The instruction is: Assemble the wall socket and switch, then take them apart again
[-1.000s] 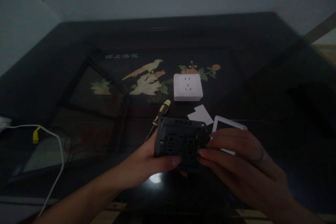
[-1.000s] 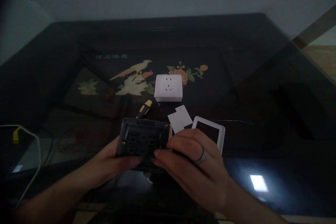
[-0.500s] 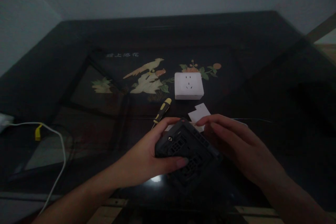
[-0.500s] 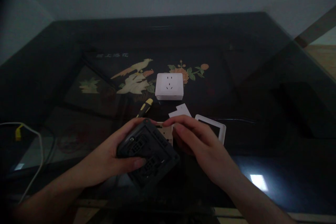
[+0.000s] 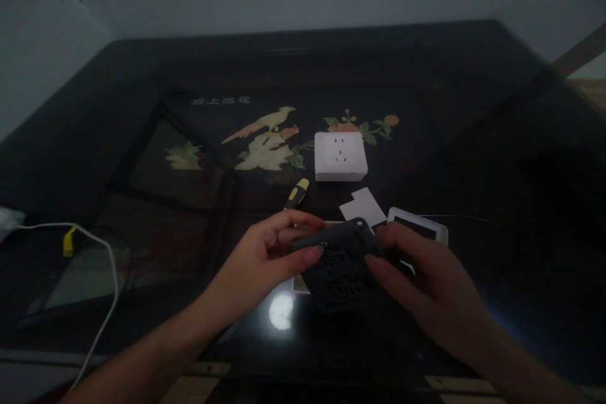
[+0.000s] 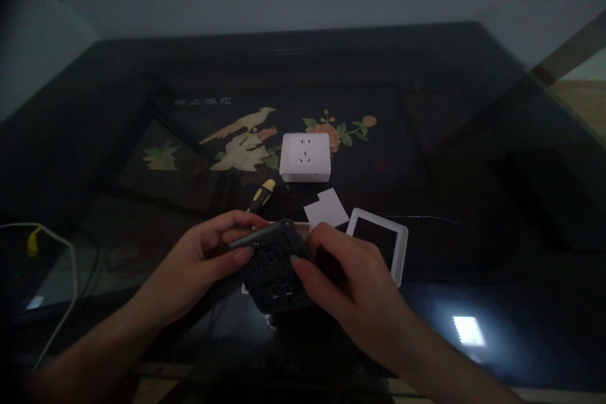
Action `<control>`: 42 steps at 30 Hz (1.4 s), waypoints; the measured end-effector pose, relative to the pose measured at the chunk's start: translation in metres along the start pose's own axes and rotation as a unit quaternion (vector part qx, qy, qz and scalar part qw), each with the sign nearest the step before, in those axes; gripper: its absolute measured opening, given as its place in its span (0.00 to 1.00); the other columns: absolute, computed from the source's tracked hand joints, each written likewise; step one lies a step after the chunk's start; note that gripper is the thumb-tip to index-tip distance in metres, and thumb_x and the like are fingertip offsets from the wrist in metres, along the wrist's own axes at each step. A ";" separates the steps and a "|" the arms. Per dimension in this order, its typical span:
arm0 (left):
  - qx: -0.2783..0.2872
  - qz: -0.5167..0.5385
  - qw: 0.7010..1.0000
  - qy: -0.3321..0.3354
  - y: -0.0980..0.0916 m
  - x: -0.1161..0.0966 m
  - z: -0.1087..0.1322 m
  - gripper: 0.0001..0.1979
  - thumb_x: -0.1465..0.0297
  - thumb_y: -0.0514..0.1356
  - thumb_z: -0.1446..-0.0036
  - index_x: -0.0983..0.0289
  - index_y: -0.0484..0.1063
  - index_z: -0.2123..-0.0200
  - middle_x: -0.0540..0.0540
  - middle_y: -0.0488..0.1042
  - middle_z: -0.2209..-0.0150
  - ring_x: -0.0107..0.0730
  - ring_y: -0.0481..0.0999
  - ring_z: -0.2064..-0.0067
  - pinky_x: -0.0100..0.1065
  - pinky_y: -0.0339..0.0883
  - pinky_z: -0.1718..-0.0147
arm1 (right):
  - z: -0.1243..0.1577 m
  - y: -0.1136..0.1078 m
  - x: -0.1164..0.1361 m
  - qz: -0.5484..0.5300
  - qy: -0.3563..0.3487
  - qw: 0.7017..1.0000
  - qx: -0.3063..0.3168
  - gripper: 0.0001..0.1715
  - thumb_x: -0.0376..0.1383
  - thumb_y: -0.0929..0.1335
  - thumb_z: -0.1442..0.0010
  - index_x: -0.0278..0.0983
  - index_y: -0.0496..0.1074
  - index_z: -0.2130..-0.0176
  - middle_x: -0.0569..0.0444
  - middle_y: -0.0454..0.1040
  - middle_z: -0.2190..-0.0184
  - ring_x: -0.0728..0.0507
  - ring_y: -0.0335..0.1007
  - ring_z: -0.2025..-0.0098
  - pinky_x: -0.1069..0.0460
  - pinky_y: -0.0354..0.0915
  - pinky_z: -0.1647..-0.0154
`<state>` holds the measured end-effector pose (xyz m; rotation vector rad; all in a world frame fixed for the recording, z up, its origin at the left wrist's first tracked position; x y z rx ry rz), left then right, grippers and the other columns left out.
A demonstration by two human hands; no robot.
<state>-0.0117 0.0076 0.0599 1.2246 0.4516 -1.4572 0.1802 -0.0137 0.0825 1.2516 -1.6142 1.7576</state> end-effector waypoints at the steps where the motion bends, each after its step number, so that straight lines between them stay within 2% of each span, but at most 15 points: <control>1: 0.000 0.010 1.000 -0.002 -0.001 0.001 -0.001 0.13 0.70 0.71 0.49 0.62 0.77 0.59 0.51 0.83 0.65 0.29 0.81 0.64 0.25 0.71 0.64 | 0.000 0.000 0.000 0.010 -0.007 1.000 -0.011 0.13 0.33 0.63 0.36 0.40 0.60 0.73 0.62 0.63 0.81 0.52 0.60 0.80 0.58 0.56 0.81; 6: -0.010 0.032 0.999 -0.025 -0.002 0.005 -0.003 0.14 0.68 0.72 0.50 0.63 0.80 0.59 0.55 0.83 0.62 0.32 0.81 0.63 0.28 0.73 0.62 | 0.001 0.003 0.001 0.029 -0.028 0.999 -0.024 0.12 0.32 0.62 0.37 0.40 0.59 0.73 0.63 0.63 0.81 0.53 0.60 0.81 0.59 0.56 0.81; 12: -0.008 0.077 0.997 -0.017 0.000 0.002 -0.003 0.13 0.69 0.74 0.56 0.64 0.80 0.65 0.52 0.83 0.68 0.29 0.80 0.66 0.27 0.72 0.63 | 0.001 0.002 0.001 0.045 -0.019 0.998 -0.038 0.10 0.31 0.63 0.38 0.40 0.62 0.72 0.63 0.65 0.83 0.52 0.61 0.83 0.58 0.55 0.84; 14: -0.014 0.067 0.998 -0.010 0.000 0.001 -0.002 0.12 0.70 0.74 0.56 0.64 0.80 0.65 0.52 0.82 0.69 0.29 0.80 0.66 0.27 0.73 0.63 | 0.001 0.000 0.001 0.064 -0.029 0.995 -0.069 0.06 0.31 0.65 0.39 0.41 0.64 0.69 0.63 0.66 0.82 0.52 0.62 0.83 0.58 0.56 0.85; 15: -0.018 0.058 0.998 -0.006 0.000 0.001 -0.002 0.12 0.71 0.74 0.55 0.64 0.80 0.65 0.52 0.82 0.67 0.30 0.80 0.65 0.28 0.73 0.62 | 0.002 -0.001 0.001 0.079 -0.041 0.992 -0.093 0.04 0.31 0.66 0.40 0.41 0.65 0.66 0.63 0.68 0.80 0.51 0.63 0.82 0.57 0.58 0.84; 18: -0.027 0.018 0.999 -0.002 0.001 0.000 0.000 0.11 0.73 0.72 0.54 0.63 0.80 0.65 0.54 0.83 0.62 0.30 0.80 0.63 0.28 0.72 0.62 | 0.006 -0.003 0.006 0.140 -0.106 0.971 -0.160 0.10 0.30 0.68 0.40 0.42 0.67 0.58 0.58 0.73 0.73 0.49 0.70 0.75 0.55 0.66 0.78; 20: -0.031 -0.017 0.999 -0.010 0.003 0.000 0.001 0.10 0.74 0.71 0.54 0.64 0.79 0.66 0.53 0.83 0.63 0.31 0.80 0.65 0.28 0.72 0.65 | 0.009 -0.003 0.011 0.180 -0.159 0.956 -0.171 0.13 0.28 0.68 0.40 0.42 0.69 0.56 0.57 0.73 0.72 0.47 0.72 0.73 0.53 0.68 0.75; 24: -0.011 -0.077 0.997 -0.004 0.008 -0.001 0.004 0.09 0.73 0.70 0.54 0.64 0.79 0.66 0.54 0.82 0.65 0.35 0.80 0.63 0.31 0.72 0.64 | 0.014 0.002 0.023 0.211 -0.235 0.934 -0.167 0.09 0.30 0.68 0.37 0.43 0.75 0.58 0.59 0.69 0.79 0.48 0.66 0.78 0.51 0.64 0.78; 28: 0.007 -0.132 0.991 0.011 0.010 0.000 0.006 0.09 0.73 0.69 0.51 0.64 0.79 0.64 0.54 0.82 0.64 0.36 0.80 0.61 0.32 0.72 0.62 | 0.013 0.005 0.031 0.216 -0.238 0.936 -0.146 0.07 0.31 0.68 0.36 0.42 0.76 0.64 0.59 0.70 0.80 0.49 0.66 0.78 0.51 0.64 0.79; 31: 0.017 -0.149 0.989 0.010 0.011 0.001 0.008 0.10 0.72 0.68 0.50 0.64 0.79 0.62 0.55 0.82 0.62 0.37 0.80 0.60 0.32 0.71 0.61 | 0.012 0.004 0.033 0.214 -0.239 0.937 -0.139 0.10 0.28 0.67 0.36 0.40 0.75 0.67 0.59 0.69 0.81 0.50 0.66 0.79 0.52 0.63 0.80; 34: 0.025 -0.181 0.983 0.006 0.012 0.001 0.008 0.09 0.72 0.66 0.49 0.64 0.79 0.62 0.55 0.82 0.63 0.38 0.80 0.61 0.33 0.71 0.61 | 0.012 0.004 0.034 0.221 -0.285 0.925 -0.122 0.11 0.26 0.65 0.35 0.37 0.75 0.64 0.59 0.70 0.81 0.51 0.65 0.80 0.52 0.59 0.83; 37: 0.032 -0.197 0.980 0.014 0.014 0.001 0.007 0.09 0.72 0.66 0.48 0.64 0.79 0.62 0.54 0.82 0.64 0.37 0.79 0.62 0.32 0.70 0.63 | 0.016 0.003 0.038 0.215 -0.332 0.910 -0.124 0.14 0.27 0.60 0.32 0.35 0.74 0.61 0.58 0.72 0.81 0.50 0.66 0.80 0.51 0.59 0.84; 39: 0.040 -0.200 0.979 0.014 0.014 0.002 0.007 0.09 0.70 0.66 0.47 0.63 0.80 0.62 0.53 0.82 0.64 0.36 0.79 0.62 0.32 0.69 0.64 | 0.018 0.000 0.041 0.204 -0.326 0.917 -0.108 0.15 0.27 0.59 0.32 0.37 0.74 0.62 0.59 0.72 0.81 0.50 0.68 0.80 0.52 0.63 0.83; 41: 0.044 -0.200 0.979 0.006 0.014 0.003 0.007 0.08 0.69 0.66 0.47 0.63 0.80 0.62 0.54 0.81 0.65 0.36 0.78 0.63 0.31 0.69 0.65 | 0.019 -0.004 0.040 0.179 -0.290 0.938 -0.064 0.12 0.27 0.63 0.34 0.40 0.72 0.62 0.59 0.74 0.80 0.50 0.71 0.78 0.53 0.67 0.79; 42: 0.044 -0.192 0.980 0.002 0.013 0.004 0.006 0.08 0.68 0.66 0.47 0.63 0.80 0.63 0.53 0.81 0.66 0.35 0.78 0.64 0.31 0.68 0.66 | 0.019 -0.008 0.037 0.149 -0.264 0.951 -0.061 0.10 0.28 0.64 0.35 0.41 0.71 0.62 0.60 0.73 0.79 0.50 0.71 0.77 0.53 0.68 0.78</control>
Point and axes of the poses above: each hand's wrist, its own z-axis away from the middle knuckle, its own y-axis out of the palm, x = y × z, the point moved 3 cm from there along -z, towards the middle knuckle
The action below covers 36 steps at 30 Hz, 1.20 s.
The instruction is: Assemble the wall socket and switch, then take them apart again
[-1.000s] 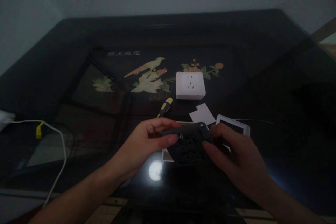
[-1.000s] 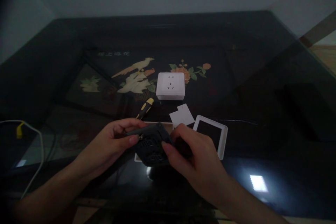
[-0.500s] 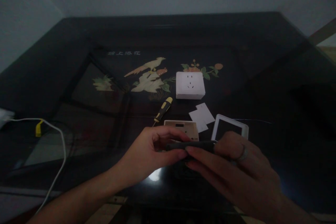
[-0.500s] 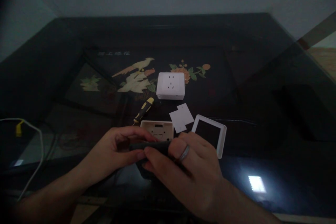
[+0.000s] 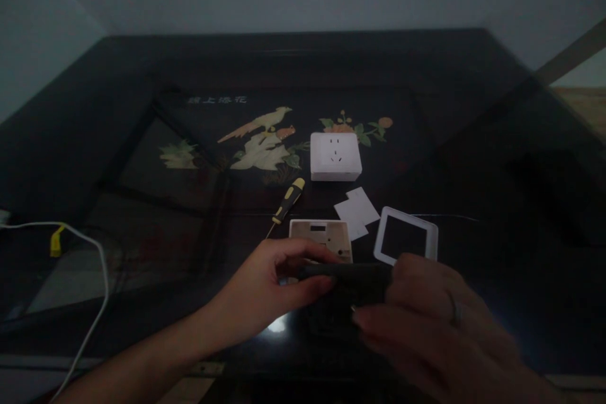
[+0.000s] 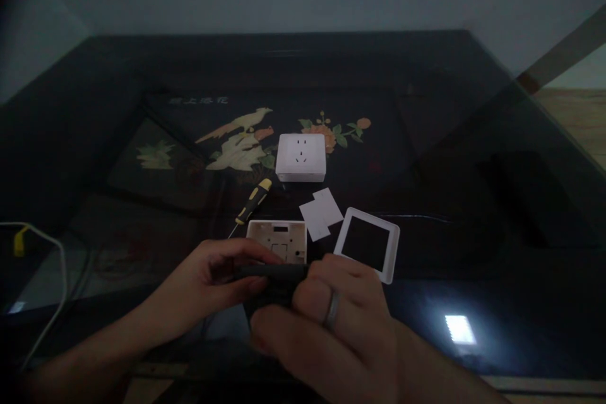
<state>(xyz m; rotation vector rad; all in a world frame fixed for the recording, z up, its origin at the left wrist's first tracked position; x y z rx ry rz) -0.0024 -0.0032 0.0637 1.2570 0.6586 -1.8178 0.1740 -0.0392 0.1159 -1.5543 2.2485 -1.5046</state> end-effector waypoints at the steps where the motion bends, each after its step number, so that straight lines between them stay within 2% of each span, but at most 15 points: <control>1: -0.002 0.015 1.000 -0.003 -0.001 0.001 0.000 0.08 0.68 0.67 0.48 0.63 0.80 0.64 0.53 0.80 0.67 0.34 0.77 0.65 0.30 0.68 0.66 | 0.002 -0.004 -0.007 -0.039 0.047 0.998 -0.022 0.09 0.28 0.64 0.36 0.42 0.70 0.62 0.59 0.73 0.77 0.50 0.70 0.77 0.54 0.68 0.77; 3: -0.013 0.056 0.998 -0.011 -0.004 0.002 -0.001 0.07 0.68 0.68 0.48 0.64 0.79 0.65 0.52 0.79 0.68 0.31 0.76 0.67 0.28 0.66 0.68 | 0.009 -0.013 -0.028 -0.113 0.165 0.974 -0.111 0.06 0.31 0.63 0.35 0.43 0.68 0.62 0.59 0.70 0.75 0.50 0.67 0.77 0.55 0.64 0.80; 4: -0.019 0.083 0.996 -0.012 -0.006 0.003 -0.002 0.07 0.67 0.69 0.48 0.64 0.79 0.66 0.51 0.78 0.69 0.29 0.75 0.68 0.27 0.66 0.69 | 0.014 -0.017 -0.042 -0.132 0.239 0.948 -0.161 0.05 0.34 0.63 0.34 0.42 0.68 0.62 0.58 0.69 0.75 0.50 0.64 0.78 0.55 0.61 0.81; 5: -0.025 0.110 0.994 -0.011 -0.008 0.003 -0.003 0.08 0.66 0.69 0.49 0.64 0.79 0.67 0.50 0.78 0.71 0.28 0.74 0.69 0.26 0.65 0.70 | 0.018 -0.019 -0.055 -0.147 0.296 0.929 -0.164 0.07 0.37 0.64 0.34 0.42 0.68 0.65 0.58 0.67 0.75 0.50 0.62 0.78 0.55 0.59 0.82; 7: -0.041 0.158 0.986 -0.011 -0.013 0.004 -0.005 0.10 0.64 0.71 0.49 0.64 0.78 0.68 0.49 0.77 0.72 0.25 0.73 0.71 0.24 0.64 0.72 | 0.024 -0.018 -0.079 -0.154 0.378 0.910 -0.076 0.11 0.41 0.66 0.36 0.40 0.68 0.70 0.60 0.63 0.79 0.51 0.59 0.80 0.57 0.56 0.84; 9: -0.064 0.201 0.977 -0.014 -0.017 0.004 -0.006 0.12 0.62 0.72 0.51 0.64 0.78 0.68 0.49 0.77 0.73 0.24 0.73 0.72 0.22 0.65 0.73 | 0.028 -0.016 -0.096 -0.131 0.409 0.903 0.026 0.11 0.40 0.66 0.38 0.39 0.69 0.71 0.61 0.63 0.82 0.51 0.59 0.82 0.56 0.56 0.84; 11: -0.094 0.234 0.968 -0.020 -0.022 0.003 -0.008 0.13 0.62 0.73 0.53 0.64 0.78 0.68 0.48 0.77 0.73 0.23 0.73 0.72 0.21 0.66 0.73 | 0.031 -0.013 -0.105 -0.077 0.412 0.903 0.093 0.10 0.38 0.65 0.40 0.38 0.70 0.72 0.60 0.66 0.84 0.50 0.62 0.83 0.55 0.58 0.83; 13: -0.124 0.258 0.958 -0.015 -0.027 0.003 -0.009 0.13 0.63 0.74 0.54 0.64 0.78 0.68 0.48 0.77 0.72 0.23 0.74 0.72 0.21 0.68 0.72 | 0.033 -0.008 -0.108 -0.014 0.406 0.904 0.133 0.09 0.36 0.65 0.41 0.37 0.71 0.71 0.58 0.70 0.82 0.48 0.67 0.82 0.54 0.60 0.82; 16: -0.154 0.285 0.946 0.012 -0.032 0.003 -0.012 0.12 0.66 0.73 0.52 0.63 0.79 0.66 0.49 0.78 0.70 0.24 0.76 0.69 0.22 0.72 0.69 | 0.036 0.001 -0.109 0.070 0.401 0.896 0.177 0.07 0.35 0.65 0.39 0.37 0.73 0.68 0.54 0.77 0.75 0.46 0.73 0.76 0.53 0.62 0.78; 19: -0.175 0.304 0.936 0.040 -0.037 0.005 -0.016 0.10 0.68 0.71 0.49 0.63 0.79 0.63 0.50 0.79 0.66 0.26 0.77 0.68 0.23 0.75 0.68 | 0.038 0.009 -0.108 0.140 0.396 0.885 0.203 0.06 0.35 0.65 0.38 0.38 0.72 0.66 0.54 0.79 0.72 0.45 0.75 0.73 0.52 0.63 0.74; 24: -0.183 0.324 0.927 0.050 -0.045 0.008 -0.023 0.08 0.73 0.61 0.40 0.65 0.77 0.58 0.55 0.80 0.60 0.30 0.79 0.66 0.25 0.77 0.71 | 0.041 0.019 -0.109 0.187 0.397 0.876 0.198 0.06 0.36 0.64 0.37 0.38 0.70 0.64 0.53 0.78 0.70 0.41 0.75 0.71 0.50 0.59 0.73; 29: -0.189 0.374 0.907 0.037 -0.051 0.000 -0.027 0.14 0.77 0.50 0.34 0.66 0.77 0.60 0.55 0.80 0.60 0.30 0.81 0.65 0.29 0.79 0.69 | 0.039 0.022 -0.113 0.216 0.389 0.877 0.184 0.05 0.36 0.64 0.36 0.37 0.69 0.63 0.49 0.77 0.66 0.38 0.75 0.67 0.49 0.59 0.71; 32: -0.189 0.379 0.905 0.030 -0.055 -0.004 -0.028 0.13 0.76 0.52 0.35 0.65 0.77 0.62 0.54 0.80 0.64 0.29 0.81 0.68 0.27 0.79 0.73 | 0.037 0.023 -0.118 0.221 0.380 0.882 0.171 0.05 0.36 0.64 0.36 0.37 0.69 0.63 0.49 0.76 0.65 0.38 0.75 0.66 0.49 0.60 0.70; 34: -0.215 0.351 0.911 0.030 -0.063 -0.002 -0.027 0.10 0.79 0.56 0.40 0.64 0.77 0.61 0.51 0.80 0.65 0.28 0.80 0.70 0.26 0.78 0.75 | 0.035 0.024 -0.122 0.221 0.372 0.887 0.162 0.05 0.36 0.64 0.35 0.37 0.68 0.63 0.49 0.76 0.65 0.39 0.74 0.66 0.49 0.61 0.70; 36: -0.245 0.301 0.921 0.031 -0.075 0.002 -0.025 0.13 0.81 0.61 0.46 0.62 0.76 0.59 0.50 0.80 0.64 0.28 0.79 0.70 0.26 0.78 0.73 | 0.034 0.024 -0.125 0.219 0.360 0.893 0.156 0.06 0.36 0.63 0.35 0.37 0.68 0.62 0.49 0.76 0.65 0.40 0.74 0.65 0.50 0.62 0.68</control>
Point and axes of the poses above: each hand's wrist, its own z-axis away from the middle knuckle, its own y-axis out of the palm, x = y × z, the point moved 3 cm from there along -z, towards the middle knuckle
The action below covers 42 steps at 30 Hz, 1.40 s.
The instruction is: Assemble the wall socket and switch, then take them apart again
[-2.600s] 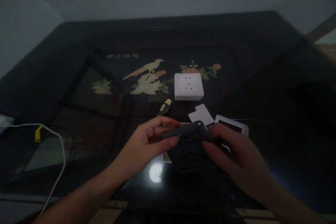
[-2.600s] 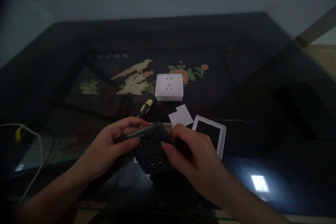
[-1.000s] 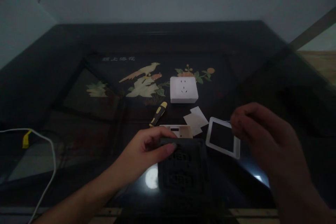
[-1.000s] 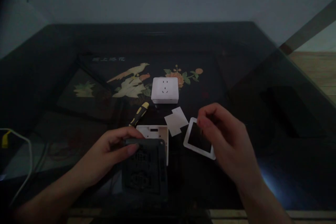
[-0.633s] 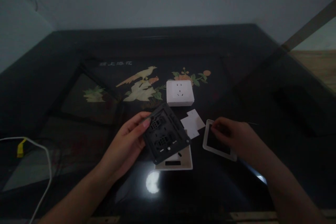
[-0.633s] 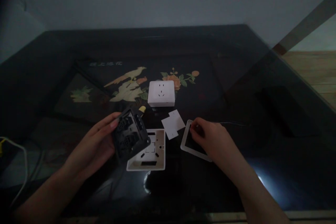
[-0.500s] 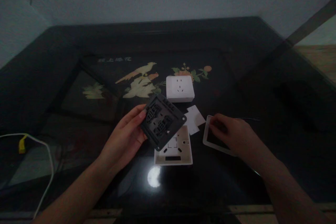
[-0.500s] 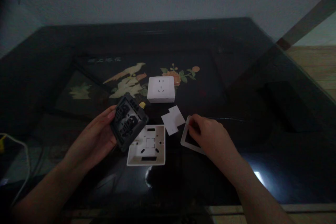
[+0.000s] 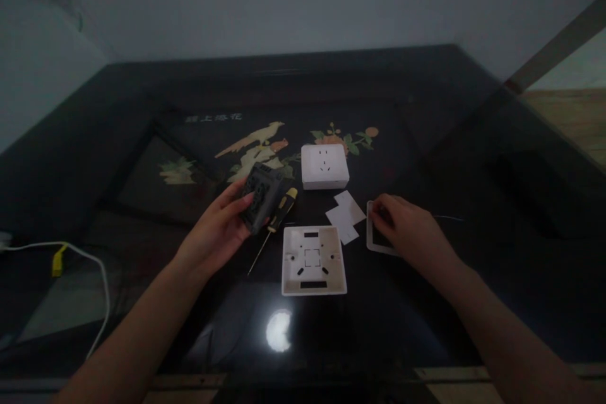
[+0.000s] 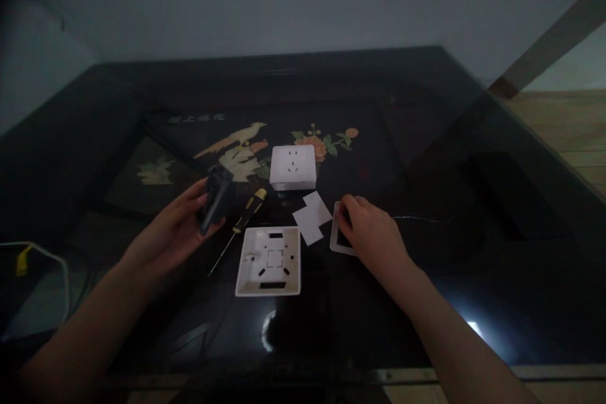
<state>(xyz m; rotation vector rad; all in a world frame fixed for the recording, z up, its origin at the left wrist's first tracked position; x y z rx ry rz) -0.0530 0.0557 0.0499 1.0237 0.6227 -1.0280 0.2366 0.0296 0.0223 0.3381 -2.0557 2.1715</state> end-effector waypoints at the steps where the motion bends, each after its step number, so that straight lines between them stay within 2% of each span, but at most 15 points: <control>1: -0.007 -0.034 0.999 0.013 -0.007 -0.001 -0.003 0.15 0.81 0.63 0.48 0.61 0.76 0.58 0.50 0.80 0.62 0.28 0.80 0.68 0.26 0.78 0.72 | -0.001 0.001 0.000 -0.002 -0.008 1.000 -0.004 0.06 0.35 0.63 0.35 0.37 0.68 0.62 0.49 0.76 0.65 0.40 0.74 0.65 0.50 0.63 0.68; 3: -0.021 -0.129 0.990 0.054 -0.023 -0.004 -0.010 0.18 0.76 0.68 0.51 0.60 0.75 0.56 0.51 0.79 0.58 0.31 0.80 0.63 0.26 0.78 0.70 | -0.004 0.002 -0.001 -0.005 -0.022 1.000 -0.011 0.06 0.35 0.63 0.35 0.37 0.68 0.63 0.49 0.76 0.65 0.42 0.74 0.65 0.50 0.63 0.67; 6: -0.036 -0.299 0.945 0.125 -0.041 -0.008 -0.021 0.24 0.63 0.70 0.52 0.59 0.72 0.51 0.54 0.77 0.53 0.39 0.79 0.57 0.30 0.77 0.68 | -0.005 0.003 0.001 -0.005 -0.041 0.999 -0.021 0.05 0.35 0.63 0.35 0.38 0.68 0.63 0.49 0.75 0.64 0.42 0.74 0.65 0.51 0.64 0.67; 9: -0.034 -0.371 0.913 0.163 -0.050 -0.006 -0.027 0.26 0.59 0.69 0.51 0.59 0.72 0.49 0.56 0.76 0.50 0.46 0.78 0.52 0.37 0.77 0.62 | -0.006 0.004 0.005 -0.001 -0.054 0.998 -0.027 0.06 0.34 0.62 0.35 0.37 0.68 0.63 0.48 0.74 0.63 0.42 0.73 0.64 0.50 0.64 0.67; 13: -0.030 -0.416 0.890 0.184 -0.052 -0.002 -0.030 0.25 0.59 0.67 0.50 0.59 0.72 0.49 0.56 0.76 0.50 0.48 0.76 0.48 0.44 0.72 0.51 | -0.007 0.006 0.009 0.006 -0.063 0.998 -0.027 0.06 0.34 0.62 0.35 0.37 0.68 0.62 0.49 0.73 0.64 0.40 0.72 0.65 0.49 0.64 0.68; 18: -0.034 -0.451 0.869 0.200 -0.053 0.000 -0.030 0.24 0.60 0.66 0.49 0.59 0.71 0.49 0.55 0.75 0.48 0.48 0.74 0.46 0.47 0.67 0.45 | -0.007 0.008 0.010 0.011 -0.067 0.997 -0.028 0.07 0.35 0.62 0.34 0.36 0.68 0.63 0.48 0.72 0.64 0.40 0.72 0.64 0.48 0.66 0.64; 30: -0.039 -0.510 0.833 0.210 -0.048 -0.005 -0.027 0.28 0.57 0.64 0.49 0.62 0.70 0.47 0.57 0.76 0.48 0.51 0.75 0.47 0.49 0.66 0.44 | 0.001 0.004 0.011 0.019 -0.079 0.994 -0.070 0.08 0.35 0.63 0.35 0.35 0.70 0.62 0.46 0.73 0.63 0.36 0.71 0.59 0.44 0.69 0.64; 33: -0.067 -0.494 0.847 0.184 -0.050 -0.006 -0.024 0.27 0.57 0.66 0.49 0.61 0.71 0.47 0.57 0.76 0.49 0.51 0.75 0.47 0.48 0.67 0.44 | 0.003 -0.002 0.014 0.008 -0.098 0.991 -0.086 0.10 0.35 0.63 0.34 0.35 0.72 0.60 0.45 0.74 0.61 0.36 0.71 0.57 0.43 0.70 0.60; 36: -0.098 -0.412 0.890 0.169 -0.050 -0.008 -0.020 0.26 0.58 0.69 0.51 0.60 0.73 0.49 0.57 0.78 0.51 0.51 0.76 0.48 0.46 0.72 0.48 | 0.005 -0.006 0.019 -0.005 -0.123 0.988 -0.098 0.11 0.34 0.62 0.33 0.36 0.73 0.57 0.45 0.75 0.59 0.38 0.70 0.56 0.43 0.69 0.55; 39: -0.081 -0.295 0.939 0.154 -0.042 -0.009 -0.013 0.25 0.62 0.71 0.54 0.60 0.74 0.53 0.54 0.79 0.54 0.47 0.78 0.50 0.40 0.75 0.53 | 0.002 -0.006 0.025 0.001 -0.143 0.986 -0.088 0.15 0.35 0.62 0.34 0.35 0.74 0.51 0.43 0.75 0.58 0.37 0.70 0.56 0.41 0.69 0.55; 42: -0.048 -0.185 0.976 0.105 -0.028 -0.006 -0.003 0.24 0.69 0.72 0.57 0.58 0.72 0.54 0.51 0.79 0.55 0.42 0.78 0.52 0.35 0.77 0.57 | -0.005 -0.009 0.029 0.013 -0.177 0.983 -0.052 0.21 0.32 0.65 0.37 0.36 0.72 0.44 0.43 0.75 0.57 0.36 0.70 0.55 0.41 0.70 0.55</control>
Point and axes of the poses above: each hand's wrist, its own z-axis away from the middle knuckle, its own y-axis out of the palm, x = y × z, the point moved 3 cm from there along -z, towards the middle knuckle
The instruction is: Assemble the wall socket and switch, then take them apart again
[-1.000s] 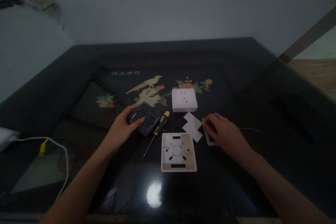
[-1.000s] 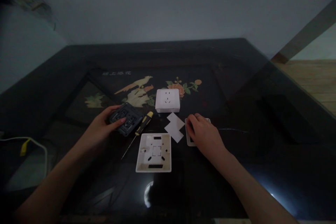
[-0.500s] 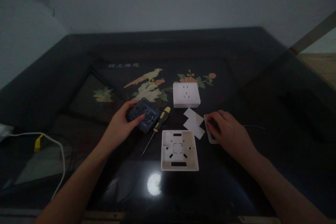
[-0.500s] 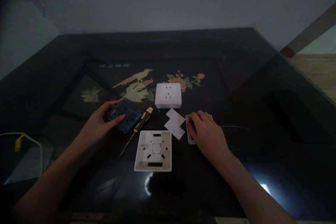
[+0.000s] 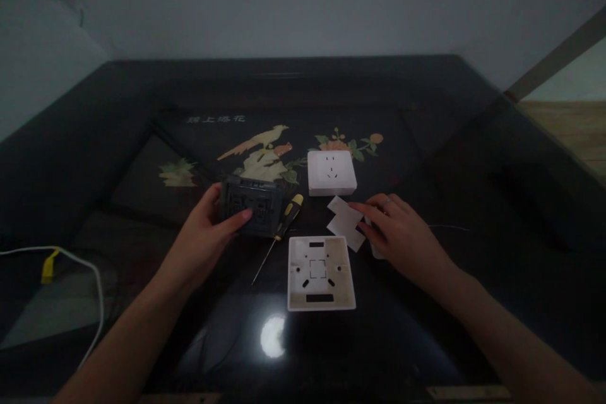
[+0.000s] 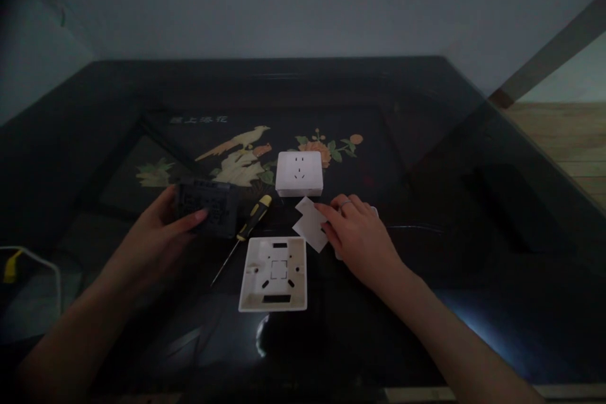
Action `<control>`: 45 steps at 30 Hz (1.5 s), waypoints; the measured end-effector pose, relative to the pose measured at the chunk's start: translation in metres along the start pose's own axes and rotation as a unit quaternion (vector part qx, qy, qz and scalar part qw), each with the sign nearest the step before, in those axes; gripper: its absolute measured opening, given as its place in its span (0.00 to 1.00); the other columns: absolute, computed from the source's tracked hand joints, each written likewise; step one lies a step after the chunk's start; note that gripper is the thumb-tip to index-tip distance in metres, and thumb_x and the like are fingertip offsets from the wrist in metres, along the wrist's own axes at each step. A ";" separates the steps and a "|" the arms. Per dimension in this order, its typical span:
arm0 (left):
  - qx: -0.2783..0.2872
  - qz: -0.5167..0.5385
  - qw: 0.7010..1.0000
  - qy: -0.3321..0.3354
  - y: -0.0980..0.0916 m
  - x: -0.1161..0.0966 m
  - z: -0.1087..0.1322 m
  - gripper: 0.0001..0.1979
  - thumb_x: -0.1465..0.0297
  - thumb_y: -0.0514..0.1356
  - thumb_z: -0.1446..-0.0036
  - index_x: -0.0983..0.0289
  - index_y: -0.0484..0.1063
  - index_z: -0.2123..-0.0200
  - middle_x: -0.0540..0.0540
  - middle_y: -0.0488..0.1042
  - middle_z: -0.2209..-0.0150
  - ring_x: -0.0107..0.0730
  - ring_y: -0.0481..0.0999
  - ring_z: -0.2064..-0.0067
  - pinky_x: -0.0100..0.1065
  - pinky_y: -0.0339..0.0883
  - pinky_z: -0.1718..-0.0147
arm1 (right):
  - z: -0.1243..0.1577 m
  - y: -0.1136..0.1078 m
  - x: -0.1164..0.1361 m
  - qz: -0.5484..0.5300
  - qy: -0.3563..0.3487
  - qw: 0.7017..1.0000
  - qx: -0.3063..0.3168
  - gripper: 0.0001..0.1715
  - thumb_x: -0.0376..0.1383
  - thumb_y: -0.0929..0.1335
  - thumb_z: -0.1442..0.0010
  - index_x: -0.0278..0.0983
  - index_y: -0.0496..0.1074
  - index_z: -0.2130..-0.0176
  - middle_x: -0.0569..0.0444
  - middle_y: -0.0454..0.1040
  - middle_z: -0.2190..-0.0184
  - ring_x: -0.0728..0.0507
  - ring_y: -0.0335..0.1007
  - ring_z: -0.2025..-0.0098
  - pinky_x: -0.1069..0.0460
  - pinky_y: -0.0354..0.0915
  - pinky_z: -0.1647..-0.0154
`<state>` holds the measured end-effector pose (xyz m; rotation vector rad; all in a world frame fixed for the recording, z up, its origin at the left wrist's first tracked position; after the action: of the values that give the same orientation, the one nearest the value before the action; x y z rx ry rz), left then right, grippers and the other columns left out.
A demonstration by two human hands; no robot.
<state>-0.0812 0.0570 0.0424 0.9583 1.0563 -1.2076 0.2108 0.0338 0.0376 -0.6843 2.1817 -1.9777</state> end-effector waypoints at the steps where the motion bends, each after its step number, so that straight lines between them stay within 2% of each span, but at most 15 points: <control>1: 0.012 0.024 0.999 -0.021 0.004 -0.001 0.003 0.24 0.70 0.72 0.57 0.58 0.71 0.55 0.50 0.79 0.55 0.41 0.79 0.53 0.34 0.78 0.59 | -0.004 -0.002 0.000 0.001 -0.019 1.000 0.021 0.25 0.31 0.66 0.38 0.37 0.70 0.42 0.44 0.75 0.56 0.37 0.70 0.55 0.41 0.70 0.54; 5: 0.065 0.069 0.993 -0.077 0.016 0.001 0.013 0.21 0.72 0.71 0.55 0.60 0.70 0.57 0.52 0.79 0.57 0.39 0.80 0.55 0.32 0.78 0.63 | -0.023 -0.010 -0.005 0.035 -0.074 0.986 0.146 0.41 0.31 0.70 0.44 0.42 0.59 0.34 0.45 0.75 0.53 0.36 0.74 0.55 0.42 0.70 0.56; 8: 0.095 0.097 0.987 -0.081 0.019 0.002 0.017 0.21 0.73 0.70 0.52 0.61 0.70 0.55 0.53 0.79 0.55 0.39 0.80 0.54 0.30 0.78 0.63 | -0.037 -0.012 -0.009 0.046 -0.073 0.972 0.217 0.45 0.32 0.71 0.45 0.47 0.57 0.33 0.47 0.77 0.53 0.36 0.76 0.56 0.44 0.70 0.62; 12: 0.147 0.122 0.978 -0.083 0.024 0.001 0.022 0.22 0.73 0.71 0.52 0.62 0.71 0.53 0.55 0.79 0.54 0.40 0.80 0.53 0.31 0.78 0.61 | -0.050 -0.009 -0.013 0.051 -0.077 0.968 0.234 0.45 0.31 0.71 0.49 0.50 0.61 0.36 0.49 0.80 0.55 0.37 0.78 0.61 0.47 0.68 0.67; 18: 0.178 0.133 0.972 -0.072 0.031 -0.002 0.030 0.24 0.73 0.72 0.54 0.62 0.71 0.53 0.55 0.80 0.55 0.43 0.80 0.51 0.36 0.77 0.55 | -0.061 -0.009 -0.014 0.040 -0.071 0.965 0.247 0.37 0.31 0.74 0.52 0.44 0.70 0.43 0.55 0.80 0.70 0.41 0.77 0.70 0.51 0.64 0.73; 21: 0.177 0.126 0.974 -0.063 0.032 -0.003 0.032 0.24 0.72 0.72 0.56 0.62 0.72 0.54 0.55 0.80 0.55 0.45 0.79 0.50 0.39 0.75 0.51 | -0.061 -0.011 -0.014 0.033 -0.071 0.968 0.237 0.35 0.31 0.75 0.54 0.43 0.71 0.46 0.55 0.80 0.69 0.40 0.77 0.69 0.50 0.64 0.72; 24: 0.181 0.117 0.975 -0.063 0.032 -0.004 0.033 0.25 0.71 0.72 0.55 0.62 0.72 0.53 0.55 0.80 0.55 0.46 0.79 0.50 0.41 0.74 0.50 | -0.055 -0.013 -0.014 0.024 -0.072 0.976 0.203 0.32 0.33 0.74 0.55 0.42 0.70 0.49 0.51 0.79 0.58 0.38 0.77 0.62 0.49 0.66 0.69; 27: 0.182 0.114 0.975 -0.066 0.032 -0.004 0.033 0.25 0.71 0.72 0.55 0.62 0.72 0.53 0.55 0.80 0.55 0.45 0.79 0.50 0.41 0.73 0.49 | -0.044 -0.013 -0.017 0.003 -0.062 0.986 0.157 0.29 0.34 0.74 0.54 0.42 0.69 0.51 0.48 0.74 0.48 0.35 0.75 0.54 0.46 0.68 0.64; 30: 0.180 0.123 0.973 -0.069 0.032 -0.002 0.034 0.24 0.72 0.72 0.56 0.61 0.72 0.53 0.54 0.80 0.56 0.43 0.79 0.50 0.38 0.74 0.51 | -0.033 -0.010 -0.022 -0.043 -0.040 0.991 0.118 0.25 0.35 0.73 0.50 0.40 0.68 0.53 0.47 0.75 0.52 0.37 0.74 0.54 0.45 0.69 0.60; 33: 0.179 0.135 0.972 -0.073 0.031 0.000 0.034 0.26 0.74 0.72 0.55 0.58 0.71 0.51 0.52 0.79 0.54 0.43 0.78 0.49 0.37 0.75 0.52 | -0.024 -0.009 -0.027 -0.108 -0.018 0.990 0.092 0.16 0.38 0.71 0.45 0.40 0.68 0.56 0.51 0.77 0.61 0.42 0.75 0.63 0.47 0.71 0.64; 37: 0.211 0.156 0.961 -0.083 0.031 0.000 0.037 0.34 0.75 0.71 0.56 0.53 0.69 0.45 0.53 0.77 0.47 0.45 0.74 0.43 0.38 0.71 0.46 | -0.011 -0.019 -0.026 -0.184 0.016 0.982 0.027 0.11 0.41 0.66 0.39 0.39 0.69 0.58 0.50 0.77 0.63 0.43 0.76 0.66 0.48 0.73 0.65; 39: 0.234 0.158 0.955 -0.088 0.033 0.000 0.040 0.41 0.76 0.72 0.59 0.51 0.66 0.41 0.53 0.74 0.43 0.45 0.73 0.41 0.38 0.70 0.44 | -0.003 -0.027 -0.021 -0.262 0.071 0.962 -0.027 0.11 0.42 0.67 0.39 0.39 0.70 0.57 0.50 0.77 0.65 0.43 0.76 0.68 0.48 0.73 0.68; 41: 0.252 0.148 0.952 -0.093 0.034 0.001 0.044 0.47 0.78 0.73 0.60 0.48 0.62 0.38 0.54 0.72 0.41 0.47 0.72 0.41 0.39 0.70 0.45 | 0.005 -0.032 -0.014 -0.369 0.143 0.916 -0.064 0.12 0.41 0.68 0.40 0.41 0.71 0.56 0.54 0.76 0.68 0.45 0.75 0.74 0.50 0.73 0.73; 43: 0.261 0.131 0.952 -0.090 0.036 0.002 0.047 0.49 0.78 0.73 0.60 0.48 0.59 0.36 0.55 0.71 0.40 0.48 0.72 0.41 0.41 0.70 0.45 | 0.011 -0.031 -0.003 -0.477 0.185 0.857 -0.059 0.12 0.40 0.70 0.40 0.43 0.71 0.55 0.56 0.76 0.69 0.48 0.73 0.78 0.52 0.72 0.76; 45: 0.266 0.118 0.954 -0.073 0.037 0.003 0.051 0.49 0.77 0.74 0.60 0.49 0.60 0.36 0.55 0.70 0.39 0.48 0.71 0.39 0.41 0.68 0.42 | 0.014 -0.026 0.012 -0.590 0.188 0.784 -0.027 0.15 0.38 0.72 0.42 0.45 0.73 0.54 0.58 0.77 0.68 0.50 0.73 0.77 0.54 0.72 0.76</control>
<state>-0.0383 0.0118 0.0522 1.3421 0.4800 -1.3639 0.2119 0.0156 0.0631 -2.2752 2.1776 -2.6956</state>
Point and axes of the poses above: each hand's wrist, its own z-axis away from the middle knuckle, its own y-axis out of the palm, x = y × z, the point moved 3 cm from there along -z, towards the middle knuckle
